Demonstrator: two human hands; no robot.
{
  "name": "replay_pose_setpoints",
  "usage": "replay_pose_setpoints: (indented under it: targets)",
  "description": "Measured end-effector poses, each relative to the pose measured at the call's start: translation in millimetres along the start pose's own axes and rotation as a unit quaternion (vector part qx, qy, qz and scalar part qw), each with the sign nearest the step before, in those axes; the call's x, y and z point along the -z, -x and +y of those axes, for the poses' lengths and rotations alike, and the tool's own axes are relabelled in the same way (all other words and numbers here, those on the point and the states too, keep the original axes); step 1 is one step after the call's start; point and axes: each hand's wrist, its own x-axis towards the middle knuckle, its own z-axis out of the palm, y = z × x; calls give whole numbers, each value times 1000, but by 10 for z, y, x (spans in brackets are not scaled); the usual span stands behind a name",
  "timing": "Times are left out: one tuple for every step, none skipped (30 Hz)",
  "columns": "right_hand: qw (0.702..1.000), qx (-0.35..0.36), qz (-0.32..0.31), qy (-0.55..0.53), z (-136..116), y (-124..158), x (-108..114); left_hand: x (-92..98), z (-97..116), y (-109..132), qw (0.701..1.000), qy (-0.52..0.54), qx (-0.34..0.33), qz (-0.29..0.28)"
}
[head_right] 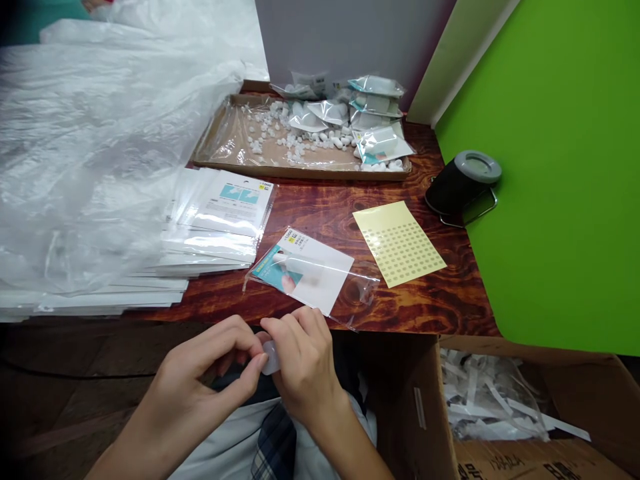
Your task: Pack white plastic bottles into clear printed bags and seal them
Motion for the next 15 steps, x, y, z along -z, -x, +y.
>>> replay_pose_setpoints:
  targets:
    - [1000, 1, 1, 0, 1, 0, 1, -8, 1, 6, 1000, -6, -6, 4]
    - [1000, 2, 2, 0, 2, 1, 1, -16, 3, 11, 1000, -11, -14, 9]
    - [1000, 5, 4, 0, 2, 3, 0, -22, 7, 17, 1000, -15, -20, 11]
    - [1000, 8, 5, -1, 2, 6, -1, -28, 13, 21, 999, -19, -28, 14]
    - [1000, 11, 7, -3, 0, 11, -4, -32, 20, 24, 999, -21, -37, 15]
    - [1000, 14, 10, -6, -3, 15, -7, -35, 27, 26, 999, -24, -45, 15]
    - [1000, 16, 13, -10, -6, 20, -9, -36, 34, 27, 998, -26, -52, 14]
    - [1000, 17, 17, -16, -9, 23, -11, -34, 41, 26, 998, -28, -58, 15]
    - [999, 18, 20, -22, -13, 26, -12, -29, 46, 24, 998, -28, -60, 12]
    - [999, 20, 22, -28, -15, 26, -11, -22, 49, 21, 998, -25, -59, 7]
    - [999, 24, 24, -32, -16, 25, -9, -13, 51, 18, 998, -19, -54, -3]
    - [999, 30, 25, -36, -15, 23, -5, -2, 50, 15, 999, -11, -48, -13]
    - [998, 36, 25, -39, -13, 20, -1, 10, 47, 12, 999, -2, -41, -24]
    - [998, 41, 27, -40, -9, 18, 4, 22, 43, 10, 999, 7, -34, -34]
    - [998, 47, 28, -40, -4, 15, 9, 33, 36, 9, 999, 15, -28, -42]
